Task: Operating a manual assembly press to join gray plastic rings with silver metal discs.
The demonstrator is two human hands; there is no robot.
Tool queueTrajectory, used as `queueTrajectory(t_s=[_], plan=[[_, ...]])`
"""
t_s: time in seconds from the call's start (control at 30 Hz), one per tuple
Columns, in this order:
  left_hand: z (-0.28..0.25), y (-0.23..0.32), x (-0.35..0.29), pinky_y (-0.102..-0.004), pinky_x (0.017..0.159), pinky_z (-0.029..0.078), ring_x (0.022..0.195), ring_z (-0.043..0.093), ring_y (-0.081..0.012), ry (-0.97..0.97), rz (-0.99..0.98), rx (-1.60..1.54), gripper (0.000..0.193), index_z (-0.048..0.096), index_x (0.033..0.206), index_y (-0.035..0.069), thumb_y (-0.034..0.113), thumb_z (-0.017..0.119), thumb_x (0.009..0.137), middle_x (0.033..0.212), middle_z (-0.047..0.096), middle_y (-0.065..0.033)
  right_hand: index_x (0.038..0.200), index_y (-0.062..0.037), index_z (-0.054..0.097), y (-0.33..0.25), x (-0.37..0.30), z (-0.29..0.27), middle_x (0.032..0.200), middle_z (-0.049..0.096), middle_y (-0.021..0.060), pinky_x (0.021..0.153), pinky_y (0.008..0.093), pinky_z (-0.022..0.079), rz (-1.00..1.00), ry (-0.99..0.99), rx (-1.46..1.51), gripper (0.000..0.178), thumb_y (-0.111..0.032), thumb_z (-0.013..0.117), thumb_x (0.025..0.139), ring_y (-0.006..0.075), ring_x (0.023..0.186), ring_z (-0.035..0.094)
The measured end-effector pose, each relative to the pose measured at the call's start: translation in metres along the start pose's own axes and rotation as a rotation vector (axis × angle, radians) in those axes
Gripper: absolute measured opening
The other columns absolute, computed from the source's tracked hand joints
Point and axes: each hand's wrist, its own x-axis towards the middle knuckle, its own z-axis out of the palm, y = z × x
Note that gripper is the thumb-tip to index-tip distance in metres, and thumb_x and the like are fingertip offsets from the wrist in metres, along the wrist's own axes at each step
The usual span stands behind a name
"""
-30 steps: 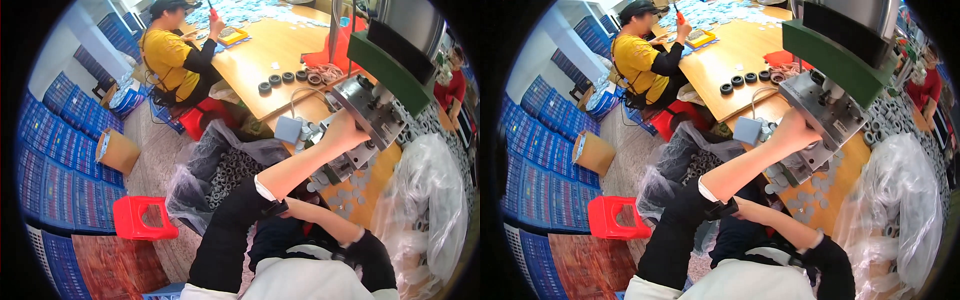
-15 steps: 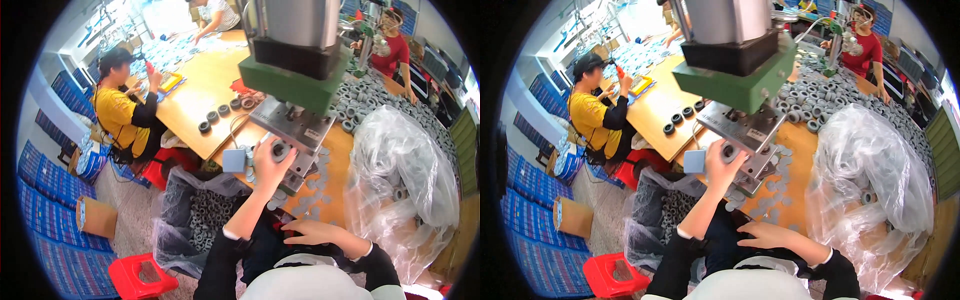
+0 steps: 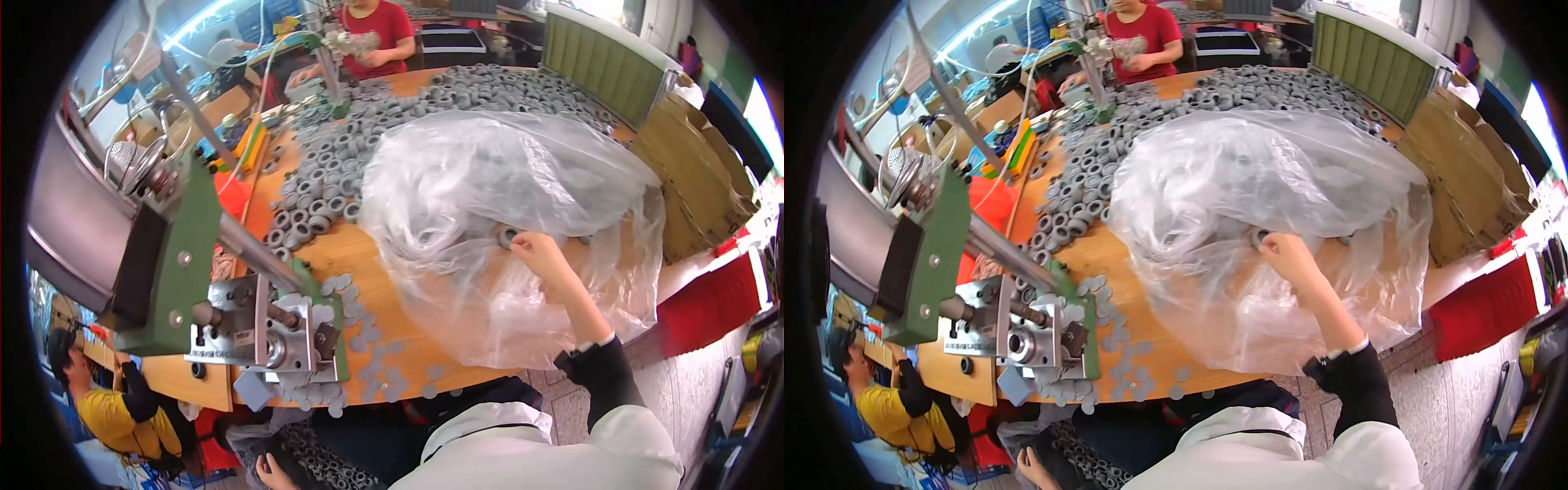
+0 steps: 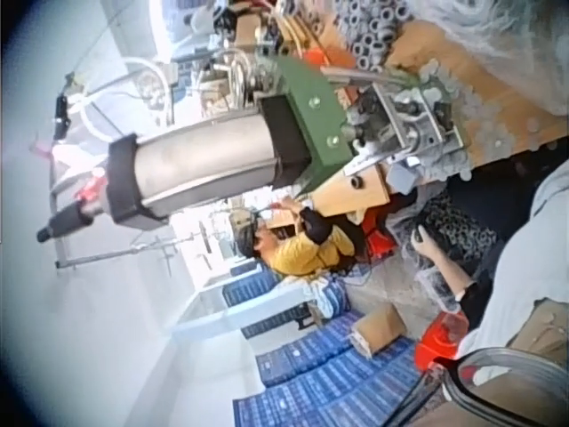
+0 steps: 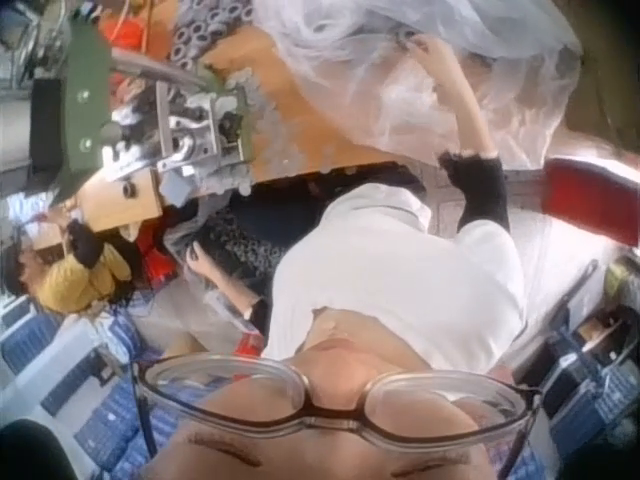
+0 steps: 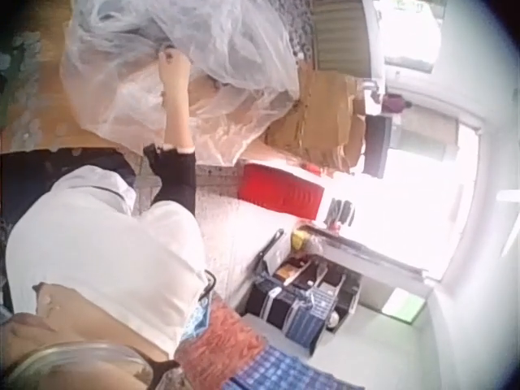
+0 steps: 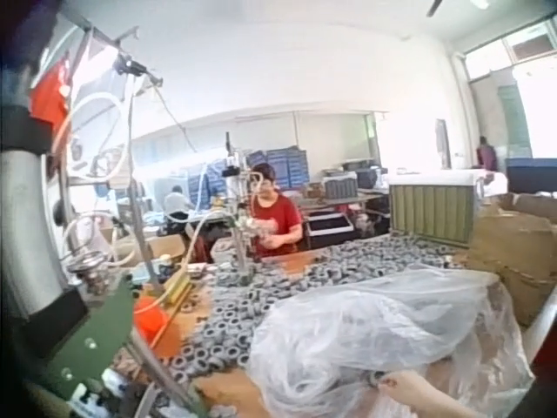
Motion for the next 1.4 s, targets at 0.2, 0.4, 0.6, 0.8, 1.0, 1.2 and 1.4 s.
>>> queueTrajectory(t_s=[0.2, 0.4, 0.6, 0.8, 1.0, 1.2, 1.4], plan=[[0.05, 0.159, -0.034, -0.0358, 0.09, 0.041, 0.106, 0.055, -0.0276, 0.239, 0.605, 0.087, 0.025, 0.056, 0.109, -0.003, 0.008, 0.053, 0.088, 0.118, 0.057, -0.0156, 0.103, -0.0026, 0.059, 0.047, 0.047, 0.033, 0.102, 0.06, 0.0195, 0.082, 0.0419, 0.044, -0.01, 0.079, -0.576, 0.042, -0.029, 0.069, 0.072, 0.0347, 0.097, 0.057], [0.074, 0.258, -0.041, -0.0414, 0.093, 0.041, 0.106, 0.055, -0.0339, 0.196, 0.9, 0.009, 0.021, 0.059, 0.103, -0.002, 0.005, 0.055, 0.083, 0.111, 0.059, -0.0176, 0.099, -0.0023, 0.05, -0.055, -0.028, 0.029, 0.085, 0.058, 0.0123, 0.068, 0.0338, 0.046, -0.268, 0.02, -0.045, 0.043, -0.011, 0.075, 0.065, 0.0244, 0.075, 0.057], [0.08, 0.304, -0.051, -0.0384, 0.092, 0.04, 0.105, 0.054, -0.0318, 0.162, 0.9, -0.338, 0.032, 0.054, 0.112, -0.002, 0.007, 0.058, 0.082, 0.109, 0.059, -0.0169, 0.112, -0.0018, 0.051, -0.196, -0.082, 0.093, 0.1, 0.061, 0.0133, 0.073, 0.0283, 0.048, -0.575, -0.439, 0.421, 0.055, -0.016, 0.08, 0.068, 0.0176, 0.084, 0.06], [0.081, 0.262, -0.027, -0.04, 0.095, 0.039, 0.109, 0.052, -0.0336, 0.24, 0.782, -0.111, 0.021, 0.057, 0.104, -0.003, 0.006, 0.053, 0.085, 0.111, 0.059, -0.0177, 0.114, 0.0004, 0.051, -0.273, -0.085, 0.174, 0.093, 0.062, 0.0199, 0.073, 0.0406, 0.05, -0.642, -0.371, 0.437, 0.053, -0.015, 0.075, 0.07, 0.0382, 0.083, 0.061], [0.088, 0.209, -0.002, -0.048, 0.098, 0.032, 0.126, 0.041, -0.0334, 0.113, 0.721, 0.306, 0.035, 0.057, 0.116, 0.003, 0.022, 0.058, 0.086, 0.129, 0.052, -0.0117, 0.097, -0.0005, 0.062, -0.305, -0.079, 0.202, 0.087, 0.064, 0.0183, 0.071, 0.0373, 0.05, -0.74, -0.328, 0.481, 0.033, -0.012, 0.074, 0.069, 0.0335, 0.081, 0.062], [0.112, 0.213, 0.013, -0.049, 0.094, 0.034, 0.124, 0.042, -0.0287, 0.064, 0.717, 0.571, 0.046, 0.052, 0.125, 0.012, 0.027, 0.06, 0.083, 0.129, 0.052, -0.0046, 0.107, -0.0001, 0.059, -0.284, -0.084, 0.18, 0.098, 0.062, 0.0194, 0.075, 0.0365, 0.05, -0.632, -0.375, 0.478, 0.043, -0.015, 0.076, 0.07, 0.0338, 0.087, 0.062], [0.095, 0.167, 0.041, -0.0451, 0.103, 0.03, 0.123, 0.042, -0.0378, 0.165, 0.931, 0.672, 0.044, 0.053, 0.12, -0.004, 0.019, 0.059, 0.082, 0.125, 0.052, -0.0216, 0.108, 0.0001, 0.058, -0.157, -0.073, 0.09, 0.105, 0.061, 0.0181, 0.079, 0.037, 0.048, -0.516, 0.127, 0.294, 0.034, -0.012, 0.069, 0.078, 0.0334, 0.093, 0.061]])
